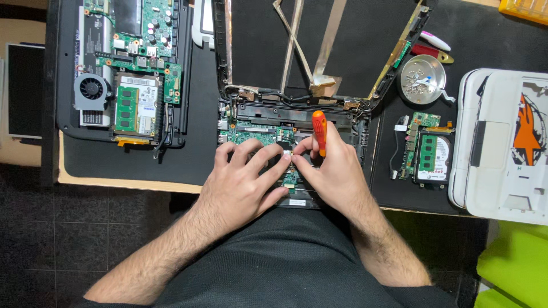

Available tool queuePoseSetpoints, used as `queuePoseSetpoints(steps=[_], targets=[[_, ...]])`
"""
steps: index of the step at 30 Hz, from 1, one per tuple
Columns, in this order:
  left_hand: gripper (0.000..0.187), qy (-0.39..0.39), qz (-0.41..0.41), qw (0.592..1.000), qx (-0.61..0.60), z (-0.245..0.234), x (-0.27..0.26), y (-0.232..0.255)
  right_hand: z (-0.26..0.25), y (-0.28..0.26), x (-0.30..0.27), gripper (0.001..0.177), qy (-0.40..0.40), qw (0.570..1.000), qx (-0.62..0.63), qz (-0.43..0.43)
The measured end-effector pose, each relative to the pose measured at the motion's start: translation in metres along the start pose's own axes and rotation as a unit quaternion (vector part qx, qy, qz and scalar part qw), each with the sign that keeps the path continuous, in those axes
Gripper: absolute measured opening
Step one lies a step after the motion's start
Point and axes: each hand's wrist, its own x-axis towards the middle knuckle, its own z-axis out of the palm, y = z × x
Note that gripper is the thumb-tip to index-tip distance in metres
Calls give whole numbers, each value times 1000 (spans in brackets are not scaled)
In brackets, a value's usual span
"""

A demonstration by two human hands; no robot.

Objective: The person uses a screwdriver to remove screws from a laptop motherboard and then lifts the board out of the chassis. They then proceed to remove screws from the laptop's cooling fan assembly.

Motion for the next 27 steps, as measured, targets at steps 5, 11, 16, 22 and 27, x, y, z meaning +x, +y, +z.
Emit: queuePoseSetpoints(steps=[5,11,16,22,27], targets=[[53,-33,3,999,-3,-3,-1,-1,-1,9,-1,41,-10,1000,-4,7],[57,-43,-3,999,-3,-4,1,3,-4,7,-2,39,-7,1000,22,4],[57,-29,-10,999,-14,-3,1,1,-6,5,-2,40,-5,999,44,-20],[58,-15,-7,999,-35,-1,-1,-1,-1,9,-7,43,37,995,79,-48],[57,8,-27,998,-60,3,-3,-4,-8,21,-15,44,102,986,107,-74]])
